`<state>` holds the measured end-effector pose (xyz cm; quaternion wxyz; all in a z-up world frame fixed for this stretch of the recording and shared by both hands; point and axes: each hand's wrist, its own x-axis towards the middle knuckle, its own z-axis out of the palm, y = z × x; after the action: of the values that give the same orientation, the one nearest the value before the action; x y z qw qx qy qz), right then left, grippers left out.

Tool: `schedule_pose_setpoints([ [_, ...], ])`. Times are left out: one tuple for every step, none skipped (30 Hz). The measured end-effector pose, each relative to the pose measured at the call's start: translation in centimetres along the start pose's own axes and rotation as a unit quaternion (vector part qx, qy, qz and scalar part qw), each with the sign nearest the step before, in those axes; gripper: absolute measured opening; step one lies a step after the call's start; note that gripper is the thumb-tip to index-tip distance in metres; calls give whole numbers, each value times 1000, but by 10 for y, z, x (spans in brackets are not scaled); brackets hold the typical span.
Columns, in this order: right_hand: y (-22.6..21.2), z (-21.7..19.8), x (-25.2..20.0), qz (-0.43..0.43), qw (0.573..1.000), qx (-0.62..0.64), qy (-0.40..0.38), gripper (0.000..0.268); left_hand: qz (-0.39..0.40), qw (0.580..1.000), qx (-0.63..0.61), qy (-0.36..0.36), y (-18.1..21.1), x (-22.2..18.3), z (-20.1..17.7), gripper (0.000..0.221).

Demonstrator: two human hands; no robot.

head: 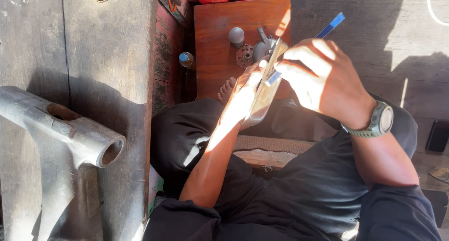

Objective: Sanding and polishing a small metal cover using sandpaper and a manual tool.

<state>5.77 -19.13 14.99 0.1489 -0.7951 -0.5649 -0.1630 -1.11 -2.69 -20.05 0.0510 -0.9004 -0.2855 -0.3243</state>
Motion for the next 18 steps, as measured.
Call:
schedule_pose_setpoints([
  [3,1,-1,1,1000,1,0,29,1,1000,1,-1,-1,-2,-1,63],
  [6,1,-1,8,1000,-11,4,25,-1,1000,-7,-11,-1,-2,-1,64],
  [9,1,-1,15,1000,-24,9,22,-3,1000,-14,-20,-1,-2,-1,65],
  [9,0,-1,15,1000,-25,9,22,-3,1000,-15,-19,-1,-1,-1,65],
  [9,-1,-1,18,1000,-23,6,26,-5,999,-27,-33,0,0,0,66],
  [8,-2,-1,21,1000,-20,3,29,-7,998,-38,-47,0,1,0,67],
  [6,0,0,21,1000,-20,3,29,-8,998,-38,-46,0,0,0,67],
  [3,2,-1,18,1000,-11,4,31,-9,997,-49,-62,-1,-2,0,68],
  [1,4,-2,15,1000,-2,4,33,-11,995,-59,-78,-2,-4,0,70],
  [1,4,-2,16,1000,-1,4,33,-10,995,-59,-79,-1,-5,3,70],
  [1,3,-2,12,1000,7,6,33,-12,998,-37,-52,0,-7,6,67],
  [1,3,-1,7,1000,15,9,33,-15,1000,-15,-23,0,-6,9,64],
  [2,2,-1,7,1000,15,9,33,-14,1000,-15,-23,1,-8,7,64],
  [3,1,-1,8,1000,23,8,34,-18,999,-25,-33,2,-8,6,65],
  [4,0,-1,9,999,32,7,34,-21,998,-35,-43,3,-8,6,66],
  [3,-1,-1,9,999,32,7,34,-21,998,-35,-42,3,-6,5,66],
  [3,-2,-2,3,999,33,5,33,-17,999,-31,-24,4,-3,4,66],
  [2,-3,-2,-2,999,35,2,32,-13,1000,-26,-8,4,-2,3,67],
])
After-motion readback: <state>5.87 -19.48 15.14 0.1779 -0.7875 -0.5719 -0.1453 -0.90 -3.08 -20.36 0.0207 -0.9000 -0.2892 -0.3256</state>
